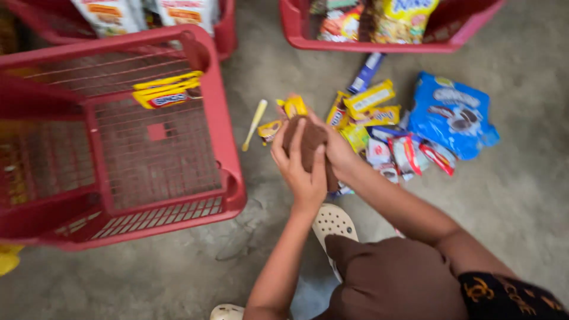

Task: Wiping a shopping basket with a cloth and then sorting and organizing various snack packages from a pile on the floor into the basket.

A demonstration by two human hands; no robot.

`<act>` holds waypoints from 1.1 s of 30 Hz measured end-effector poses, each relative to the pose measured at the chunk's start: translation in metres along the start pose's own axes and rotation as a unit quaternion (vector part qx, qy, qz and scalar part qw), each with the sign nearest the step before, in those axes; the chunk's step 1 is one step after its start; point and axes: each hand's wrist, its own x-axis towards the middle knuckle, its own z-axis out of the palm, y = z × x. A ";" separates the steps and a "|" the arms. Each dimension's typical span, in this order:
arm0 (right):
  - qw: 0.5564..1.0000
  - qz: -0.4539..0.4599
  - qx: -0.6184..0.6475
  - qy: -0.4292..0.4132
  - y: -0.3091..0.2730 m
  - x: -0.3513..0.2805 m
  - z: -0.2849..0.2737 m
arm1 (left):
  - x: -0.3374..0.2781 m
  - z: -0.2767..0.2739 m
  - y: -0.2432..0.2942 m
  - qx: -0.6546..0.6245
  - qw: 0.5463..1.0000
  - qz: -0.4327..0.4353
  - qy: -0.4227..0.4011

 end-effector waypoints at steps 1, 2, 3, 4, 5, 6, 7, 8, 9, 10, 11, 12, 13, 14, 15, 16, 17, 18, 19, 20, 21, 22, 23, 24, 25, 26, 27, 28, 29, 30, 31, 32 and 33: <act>1.000 0.005 -0.004 -0.011 0.008 0.000 -0.002 | 0.011 -0.001 -0.010 0.007 1.000 0.003 0.010; 0.995 -0.032 -0.080 -0.051 0.016 -0.001 -0.006 | 0.020 -0.003 -0.019 -0.016 0.999 -0.014 0.031; 0.981 -0.069 -0.155 -0.091 0.024 -0.003 -0.009 | 0.028 -0.006 -0.027 -0.039 0.997 -0.030 0.053; 0.980 -0.070 -0.158 -0.101 0.034 0.003 -0.018 | 0.037 -0.012 -0.029 -0.037 0.997 -0.025 0.061; 0.979 -0.059 -0.164 -0.104 0.044 0.010 -0.027 | 0.046 -0.019 -0.029 -0.019 0.996 -0.026 0.078; 0.978 -0.050 -0.173 -0.106 0.051 0.016 -0.037 | 0.054 -0.023 -0.030 -0.003 0.995 -0.028 0.095; 0.976 -0.052 -0.178 -0.114 0.045 0.024 -0.037 | 0.051 -0.024 -0.021 -0.004 0.994 -0.023 0.103; 0.987 -0.015 -0.143 -0.071 0.040 0.030 -0.039 | 0.045 -0.023 -0.011 0.030 0.996 -0.003 0.079; 0.994 0.021 -0.107 -0.028 0.034 0.037 -0.040 | 0.040 -0.021 -0.002 0.065 0.996 0.018 0.054; 0.993 0.018 -0.110 -0.033 0.014 0.033 -0.028 | 0.028 -0.017 0.003 0.063 0.996 0.022 0.059; 0.996 0.024 -0.044 -0.070 -0.006 0.030 -0.015 | 0.016 -0.011 0.009 0.069 0.996 0.042 0.032; 0.994 0.033 0.023 -0.105 -0.025 0.024 -0.004 | 0.002 -0.006 0.014 0.075 0.995 0.059 0.002; 0.994 0.032 0.021 -0.107 -0.026 0.017 0.000 | 0.004 -0.006 0.015 0.074 0.995 0.062 0.005; 0.993 0.018 0.048 -0.108 -0.027 0.009 0.003 | 0.003 -0.006 0.017 0.062 0.996 0.062 0.005; 0.991 0.004 0.075 -0.108 -0.027 0.002 0.005 | 0.003 -0.005 0.018 0.051 0.997 0.062 0.006; 0.991 0.006 0.076 -0.107 -0.011 0.011 -0.012 | 0.018 -0.010 0.019 0.052 0.997 0.060 0.005; 0.994 -0.011 0.047 -0.100 0.006 0.020 -0.030 | 0.032 -0.015 0.019 0.050 0.996 0.067 0.022; 0.995 -0.026 0.018 -0.093 0.023 0.029 -0.048 | 0.046 -0.020 0.020 0.049 0.995 0.074 0.038; 0.995 -0.022 0.018 -0.091 0.029 0.030 -0.054 | 0.055 -0.024 0.014 0.050 0.996 0.070 0.038; 0.995 -0.023 -0.011 -0.099 0.034 0.033 -0.060 | 0.067 -0.027 0.008 0.053 0.995 0.068 0.058; 0.993 -0.023 -0.041 -0.106 0.038 0.035 -0.066 | 0.078 -0.030 0.002 0.056 0.993 0.065 0.077; 0.994 -0.028 -0.040 -0.102 0.036 0.040 -0.065 | 0.078 -0.030 0.006 0.051 0.994 0.065 0.073; 0.994 -0.032 -0.018 -0.101 0.034 0.045 -0.065 | 0.078 -0.030 0.010 0.059 0.994 0.068 0.059; 0.994 -0.040 0.005 -0.097 0.031 0.048 -0.067 | 0.076 -0.028 0.014 0.063 0.995 0.070 0.042; 0.995 -0.048 0.008 -0.089 0.019 0.042 -0.056 | 0.061 -0.025 0.020 0.056 0.995 0.071 0.034; 0.988 -0.083 0.031 -0.123 0.006 0.037 -0.044 | 0.047 -0.023 0.024 0.040 0.997 0.062 0.004; 0.979 -0.118 0.054 -0.157 -0.006 0.032 -0.032 | 0.033 -0.021 0.029 0.024 0.998 0.054 -0.026; 0.979 -0.125 0.055 -0.153 -0.015 0.032 -0.033 | 0.022 -0.017 0.031 0.018 0.998 0.057 -0.032; 0.977 -0.140 0.054 -0.151 -0.023 0.033 -0.034 | 0.010 -0.013 0.032 0.024 0.998 0.060 -0.028; 0.975 -0.152 0.050 -0.152 -0.030 0.034 -0.034 | -0.002 -0.010 0.031 0.030 0.997 0.062 -0.018; 0.975 -0.157 0.048 -0.151 -0.027 0.033 -0.034 | 0.009 -0.008 0.029 0.026 0.997 0.064 -0.019; 0.977 -0.138 0.046 -0.159 -0.018 0.028 -0.034 | 0.014 -0.010 0.028 0.049 0.995 0.082 -0.007; 0.978 -0.118 0.045 -0.167 -0.008 0.024 -0.034 | 0.020 -0.014 0.026 0.072 0.992 0.100 0.004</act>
